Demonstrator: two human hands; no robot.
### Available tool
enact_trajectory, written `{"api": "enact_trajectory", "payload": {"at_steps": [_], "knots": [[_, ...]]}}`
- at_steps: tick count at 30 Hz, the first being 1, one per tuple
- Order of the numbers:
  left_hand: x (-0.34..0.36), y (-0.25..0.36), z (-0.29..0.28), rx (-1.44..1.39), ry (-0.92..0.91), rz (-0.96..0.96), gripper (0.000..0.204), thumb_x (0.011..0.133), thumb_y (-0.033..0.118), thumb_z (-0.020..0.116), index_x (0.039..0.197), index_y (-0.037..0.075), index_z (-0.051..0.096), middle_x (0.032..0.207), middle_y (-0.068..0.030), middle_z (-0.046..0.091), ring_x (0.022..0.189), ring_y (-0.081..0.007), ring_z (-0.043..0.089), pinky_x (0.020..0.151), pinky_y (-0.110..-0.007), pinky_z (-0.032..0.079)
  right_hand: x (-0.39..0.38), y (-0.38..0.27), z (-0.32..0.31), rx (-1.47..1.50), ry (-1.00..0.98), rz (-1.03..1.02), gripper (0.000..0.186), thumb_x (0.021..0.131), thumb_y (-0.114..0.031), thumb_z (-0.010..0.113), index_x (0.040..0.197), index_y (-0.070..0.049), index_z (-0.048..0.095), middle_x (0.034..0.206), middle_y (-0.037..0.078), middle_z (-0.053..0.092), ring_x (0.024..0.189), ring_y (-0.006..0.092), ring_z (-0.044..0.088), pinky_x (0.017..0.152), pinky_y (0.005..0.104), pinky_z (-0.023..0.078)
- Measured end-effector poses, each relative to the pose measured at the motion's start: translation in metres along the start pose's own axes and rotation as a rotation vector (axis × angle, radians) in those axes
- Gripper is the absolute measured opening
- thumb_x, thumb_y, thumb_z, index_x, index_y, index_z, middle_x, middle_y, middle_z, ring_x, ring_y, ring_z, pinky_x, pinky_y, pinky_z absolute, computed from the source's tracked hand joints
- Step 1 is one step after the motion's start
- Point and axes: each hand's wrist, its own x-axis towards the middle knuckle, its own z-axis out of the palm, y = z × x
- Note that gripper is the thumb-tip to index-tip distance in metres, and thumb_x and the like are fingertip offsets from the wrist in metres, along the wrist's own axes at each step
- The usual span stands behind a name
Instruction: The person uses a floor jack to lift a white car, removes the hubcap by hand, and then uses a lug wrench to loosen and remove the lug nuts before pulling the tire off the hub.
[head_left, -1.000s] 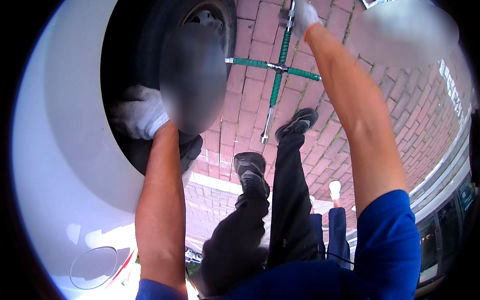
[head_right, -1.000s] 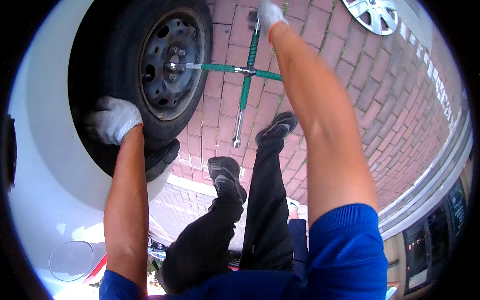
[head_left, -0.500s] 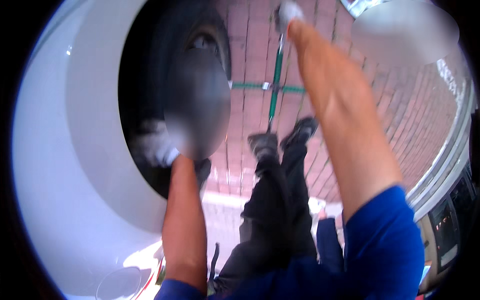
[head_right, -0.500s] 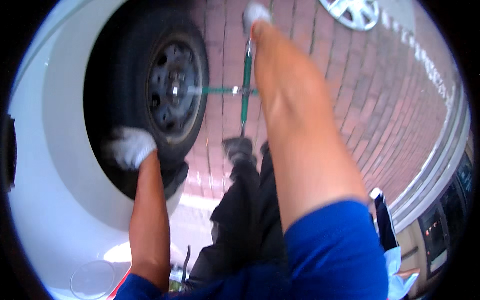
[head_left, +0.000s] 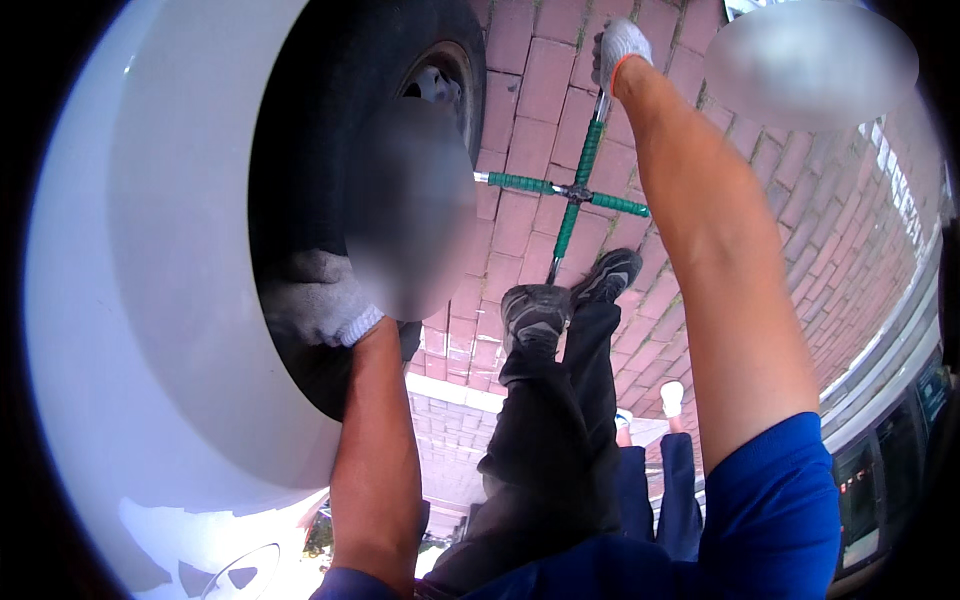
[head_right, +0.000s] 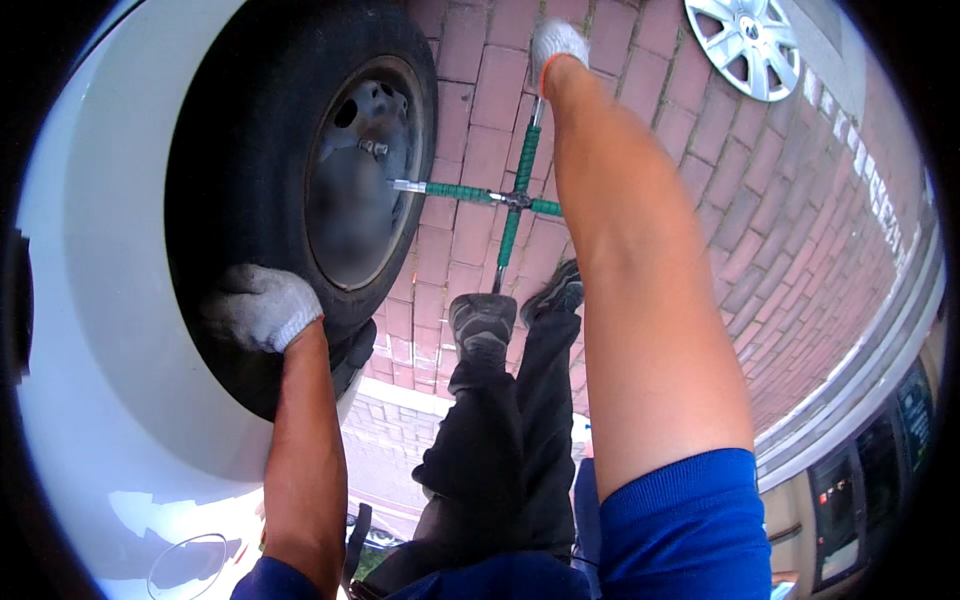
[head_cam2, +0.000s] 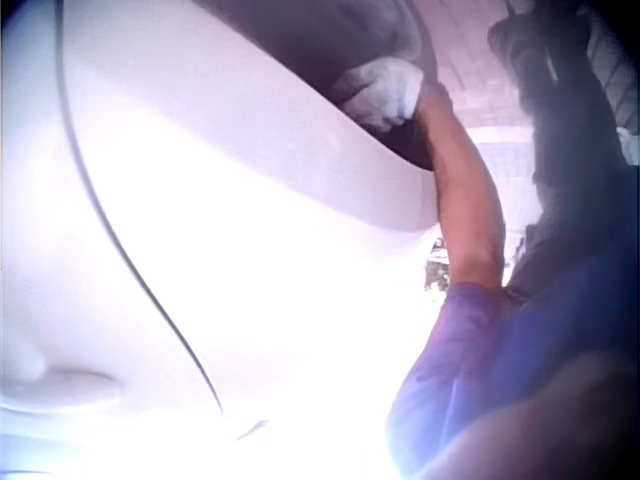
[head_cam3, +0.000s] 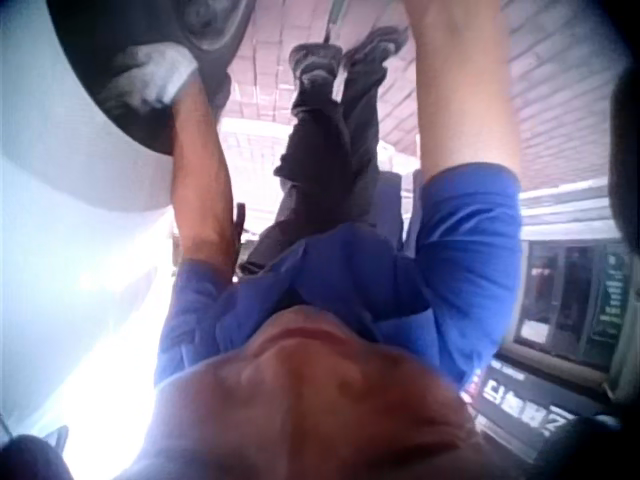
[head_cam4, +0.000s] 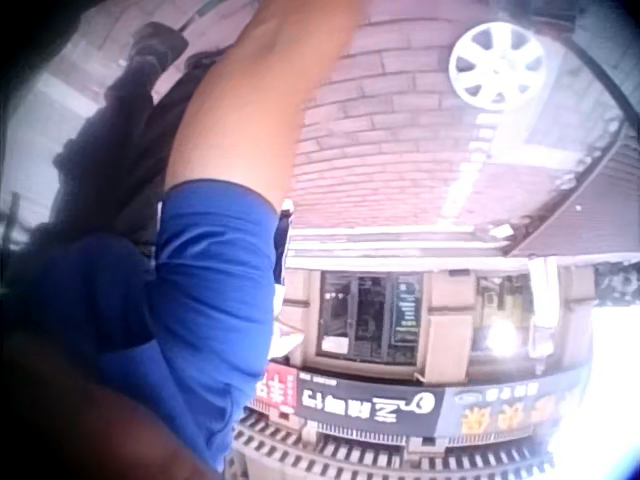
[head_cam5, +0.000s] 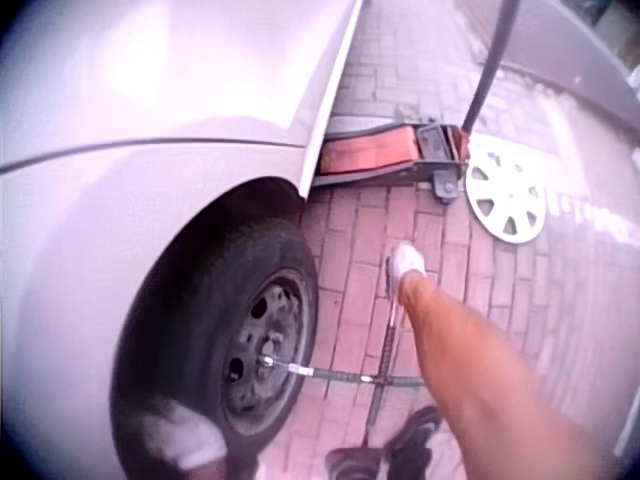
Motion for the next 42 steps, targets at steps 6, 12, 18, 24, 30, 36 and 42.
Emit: {"api": "enact_trajectory", "payload": {"at_steps": [6, 12, 18, 24, 30, 36, 42], "knots": [[-0.01, 0.003, -0.029, 0.398, 0.225, 0.298, 0.047, 0.101, 0.032, 0.049, 0.125, -0.007, 0.055, 0.124, -0.0301, 0.057, 0.11, -0.0387, 0.06, 0.091, -0.052, 0.052, -0.093, -0.142, -0.017, -0.95, 0.238, -0.283, 0.023, 0.091, -0.025, 0.051, 0.079, -0.009, 0.064, 0.071, 0.009, 0.06, 0.06, 0.022, 0.058, 0.054, 0.039, 0.045], [-0.014, -0.026, -0.023, 0.432, 0.146, 0.289, 0.047, 0.101, 0.037, 0.046, 0.123, -0.002, 0.06, 0.122, -0.0241, 0.061, 0.101, -0.0371, 0.064, 0.083, -0.05, 0.054, -0.22, -0.285, -0.053, -0.758, 0.547, -0.535, 0.018, 0.088, -0.015, 0.054, 0.081, -0.01, 0.07, 0.091, 0.014, 0.068, 0.079, 0.0262, 0.067, 0.066, 0.0433, 0.052], [-0.016, -0.036, -0.028, -0.085, 0.273, 0.071, 0.054, 0.101, 0.037, 0.039, 0.139, 0.0, 0.047, 0.141, -0.0377, 0.043, 0.124, -0.0589, 0.046, 0.085, -0.074, 0.045, -0.255, -0.271, -0.072, -0.63, 0.494, -0.416, 0.03, 0.098, -0.017, 0.039, 0.113, -0.002, 0.062, 0.113, 0.027, 0.063, 0.099, 0.0381, 0.064, 0.088, 0.0476, 0.05], [-0.015, -0.037, -0.02, 0.007, -0.076, -0.158, 0.065, 0.101, 0.047, 0.036, 0.148, 0.002, 0.039, 0.155, -0.0307, 0.03, 0.138, -0.045, 0.04, 0.11, -0.058, 0.036, -0.29, -0.286, -0.05, 0.027, 0.469, -0.144, 0.04, 0.092, -0.033, 0.047, 0.082, -0.002, 0.069, 0.074, 0.029, 0.064, 0.074, 0.0421, 0.065, 0.073, 0.0525, 0.048], [-0.014, -0.027, -0.055, -0.138, -0.068, -0.162, 0.06, 0.096, 0.044, 0.044, 0.133, -0.004, 0.048, 0.134, -0.0311, 0.048, 0.12, -0.0461, 0.054, 0.094, -0.057, 0.049, -0.288, -0.294, -0.058, 0.413, 0.404, -0.028, 0.047, 0.09, -0.041, 0.051, 0.068, -0.001, 0.062, 0.062, 0.016, 0.061, 0.06, 0.0306, 0.058, 0.057, 0.0431, 0.042], [-0.015, -0.044, -0.028, 0.034, 0.034, -0.07, 0.06, 0.096, 0.045, 0.046, 0.13, -0.006, 0.049, 0.129, -0.0318, 0.053, 0.118, -0.0457, 0.055, 0.096, -0.055, 0.048, -0.363, -0.296, -0.042, -0.391, 0.518, -0.63, 0.02, 0.088, -0.018, 0.061, 0.077, -0.002, 0.063, 0.069, 0.011, 0.064, 0.06, 0.0237, 0.062, 0.055, 0.0384, 0.047], [-0.014, -0.028, -0.059, -0.175, -0.165, -0.26, 0.069, 0.098, 0.049, 0.04, 0.143, -0.004, 0.041, 0.144, -0.0331, 0.042, 0.127, -0.0459, 0.051, 0.101, -0.057, 0.044, -0.473, -0.333, -0.052, 0.5, 0.17, -0.371, 0.009, 0.08, -0.008, 0.061, 0.074, -0.001, 0.061, 0.06, 0.011, 0.056, 0.052, 0.0247, 0.058, 0.051, 0.036, 0.046]]}}
